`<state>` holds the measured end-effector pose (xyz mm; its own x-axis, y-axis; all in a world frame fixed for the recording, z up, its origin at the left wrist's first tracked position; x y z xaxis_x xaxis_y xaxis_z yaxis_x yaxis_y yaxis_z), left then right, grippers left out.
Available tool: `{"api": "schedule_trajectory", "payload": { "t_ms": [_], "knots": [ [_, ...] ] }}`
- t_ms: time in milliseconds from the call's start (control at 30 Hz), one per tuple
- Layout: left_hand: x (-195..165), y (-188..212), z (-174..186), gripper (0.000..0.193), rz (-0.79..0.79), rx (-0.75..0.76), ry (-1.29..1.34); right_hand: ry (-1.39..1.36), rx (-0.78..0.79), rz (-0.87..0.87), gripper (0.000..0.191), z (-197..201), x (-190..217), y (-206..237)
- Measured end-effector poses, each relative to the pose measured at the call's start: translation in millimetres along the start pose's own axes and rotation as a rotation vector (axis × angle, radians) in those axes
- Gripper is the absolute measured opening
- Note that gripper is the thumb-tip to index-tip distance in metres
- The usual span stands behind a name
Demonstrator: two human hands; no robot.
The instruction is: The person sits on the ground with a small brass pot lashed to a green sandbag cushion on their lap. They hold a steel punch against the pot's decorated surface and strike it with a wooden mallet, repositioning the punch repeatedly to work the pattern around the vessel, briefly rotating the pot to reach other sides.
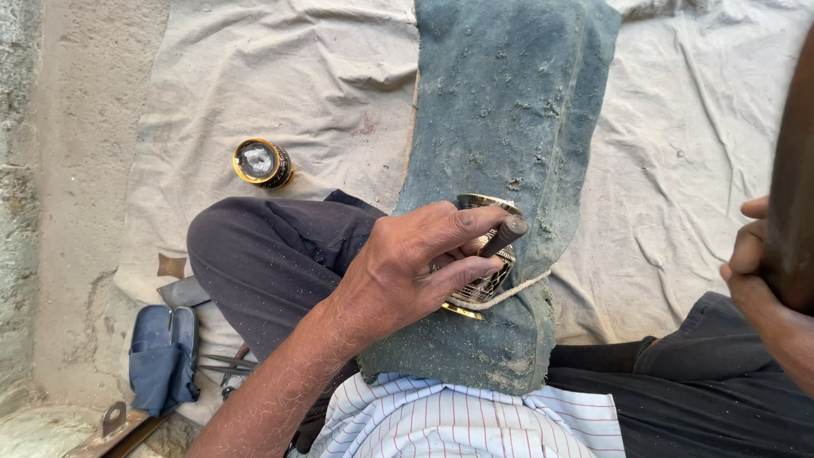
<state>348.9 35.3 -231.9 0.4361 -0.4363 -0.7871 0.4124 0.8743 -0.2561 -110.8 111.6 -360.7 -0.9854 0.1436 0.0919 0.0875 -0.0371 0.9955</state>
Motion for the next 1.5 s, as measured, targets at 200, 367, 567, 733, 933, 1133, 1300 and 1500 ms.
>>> {"api": "schedule_trajectory", "payload": {
  "t_ms": [200, 367, 567, 733, 933, 1133, 1300, 1500],
  "knots": [
    [3.4, 0.2, -4.3, 0.045, 0.029, 0.042, 0.047, 1.767, 0.618, 1.358, 0.035, -27.3, -9.2, 51.7],
    [4.4, -2.5, -5.2, 0.044, 0.045, 0.056, 0.059, 2.132, 0.606, 1.753, 0.038, -15.3, -82.8, 120.8],
    [4.8, -2.0, -4.1, 0.045, 0.033, 0.051, 0.074, 1.920, 0.517, 1.581, 0.035, -22.7, -109.1, 141.5],
    [5.1, -1.6, -2.4, 0.045, 0.034, 0.053, 0.094, 1.791, 0.468, 1.460, 0.033, -16.7, -98.9, 136.1],
    [4.3, -2.1, 0.3, 0.044, 0.007, 0.056, 0.077, 1.539, 0.411, 1.262, 0.031, -20.3, -101.3, 139.3],
    [5.3, -1.4, 0.3, 0.041, -0.010, 0.056, 0.071, 0.891, 0.288, 0.781, 0.030, -6.4, -99.1, 130.3],
    [-1.7, -0.6, 12.3, 0.040, -0.046, -0.065, 0.132, 1.727, 0.479, 1.555, 0.030, -27.5, -116.6, 157.4],
    [2.9, 5.1, 13.5, 0.035, 0.140, -0.146, 0.264, 1.764, 0.796, 1.219, 0.048, -34.4, -119.9, 134.4]
  ]
}}
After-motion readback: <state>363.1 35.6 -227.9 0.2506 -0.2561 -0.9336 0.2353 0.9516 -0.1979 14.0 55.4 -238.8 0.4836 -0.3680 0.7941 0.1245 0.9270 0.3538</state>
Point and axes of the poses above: each hand's wrist, its own y-axis away from the middle knuckle, its own z-axis out of the back of the hand, x = y × z, the point moved 7 cm from there along -y, towards the middle knuckle, and after that the axes turned 11 degrees about -y, right-handed, at the moved point
